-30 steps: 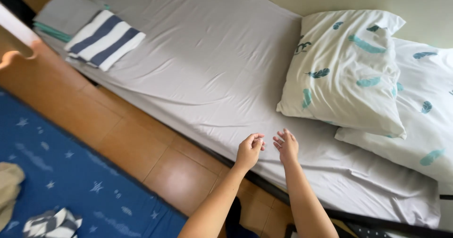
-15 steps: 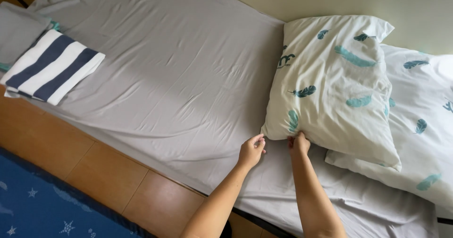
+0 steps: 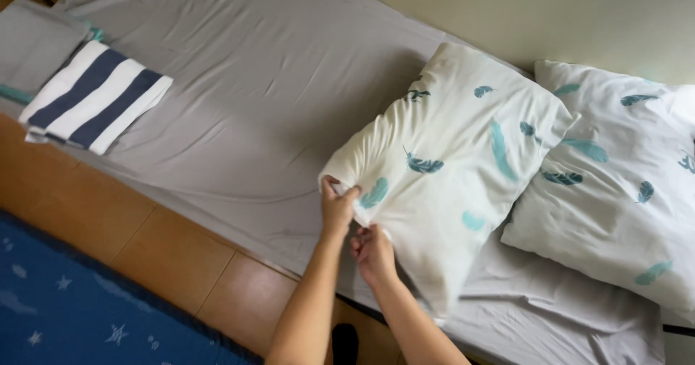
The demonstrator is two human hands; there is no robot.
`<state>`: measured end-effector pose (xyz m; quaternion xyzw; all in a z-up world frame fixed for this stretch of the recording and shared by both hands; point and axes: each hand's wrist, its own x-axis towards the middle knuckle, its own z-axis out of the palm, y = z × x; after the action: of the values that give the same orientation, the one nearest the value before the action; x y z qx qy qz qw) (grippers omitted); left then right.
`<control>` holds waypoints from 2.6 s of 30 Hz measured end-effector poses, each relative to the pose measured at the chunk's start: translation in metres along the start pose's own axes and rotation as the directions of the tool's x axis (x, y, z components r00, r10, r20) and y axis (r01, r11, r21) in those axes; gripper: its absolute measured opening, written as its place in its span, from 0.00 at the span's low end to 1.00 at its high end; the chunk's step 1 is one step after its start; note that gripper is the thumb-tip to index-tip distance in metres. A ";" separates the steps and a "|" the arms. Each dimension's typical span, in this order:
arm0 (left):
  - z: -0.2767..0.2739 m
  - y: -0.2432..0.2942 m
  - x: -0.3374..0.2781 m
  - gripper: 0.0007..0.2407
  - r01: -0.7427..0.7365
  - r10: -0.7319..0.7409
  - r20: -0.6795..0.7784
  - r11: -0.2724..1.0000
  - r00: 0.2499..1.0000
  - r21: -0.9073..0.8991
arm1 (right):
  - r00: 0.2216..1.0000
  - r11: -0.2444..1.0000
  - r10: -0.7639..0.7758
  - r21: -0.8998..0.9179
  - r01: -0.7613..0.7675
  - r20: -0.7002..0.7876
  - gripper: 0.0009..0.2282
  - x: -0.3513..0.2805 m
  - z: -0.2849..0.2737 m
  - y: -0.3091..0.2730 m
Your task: The person folds a blue patterned pillowcase on a bed, then folds a white pillowcase with feather patterns. They also fold a light pink cloth and place it on a stack of bedding on a blue mat on the floor.
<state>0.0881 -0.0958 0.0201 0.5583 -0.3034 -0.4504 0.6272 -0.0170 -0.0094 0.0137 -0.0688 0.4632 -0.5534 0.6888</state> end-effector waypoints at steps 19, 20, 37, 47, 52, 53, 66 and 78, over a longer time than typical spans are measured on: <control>-0.035 0.068 -0.026 0.17 -0.312 0.228 0.213 0.663 0.950 0.680 | 1.000 0.890 0.010 -0.457 0.001 0.021 0.12 0.053 0.012 -0.118; -0.015 0.071 -0.023 0.23 -0.296 0.181 0.237 0.660 0.955 0.691 | 1.000 0.877 0.005 -0.480 -0.008 -0.008 0.13 0.057 0.013 -0.120; -0.014 0.004 -0.031 0.15 -0.264 0.245 0.111 0.781 0.963 0.567 | 0.936 0.446 0.219 -0.824 -0.349 -0.278 0.41 0.100 0.076 -0.167; -0.097 0.117 -0.111 0.13 -0.097 0.118 -0.061 0.959 0.991 0.267 | 0.997 0.605 -0.044 -0.796 -0.025 -0.064 0.16 0.078 0.092 -0.098; -0.139 0.191 -0.178 0.16 -0.187 0.213 -0.164 0.969 0.963 0.162 | 0.968 0.706 -0.214 -0.665 0.245 0.129 0.14 -0.042 0.116 -0.075; -0.150 0.213 -0.197 0.17 -0.060 0.067 -0.187 0.997 0.980 0.045 | 0.943 0.684 -0.279 -0.653 0.326 0.179 0.13 -0.061 0.120 -0.067; -0.316 0.275 -0.431 0.07 -0.137 0.141 -0.441 0.990 0.886 0.040 | 0.834 0.854 0.425 -0.463 -0.239 0.352 0.12 -0.320 0.145 0.050; -0.381 0.326 -0.655 0.09 -0.155 0.195 -0.693 0.981 0.694 0.121 | 0.566 0.552 0.803 -0.596 -0.583 0.189 0.14 -0.525 0.137 0.117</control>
<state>0.2299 0.6489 0.3444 0.6723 -0.1060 -0.1350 0.7201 0.1850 0.4110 0.3144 -0.1620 0.3998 -0.0631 0.9000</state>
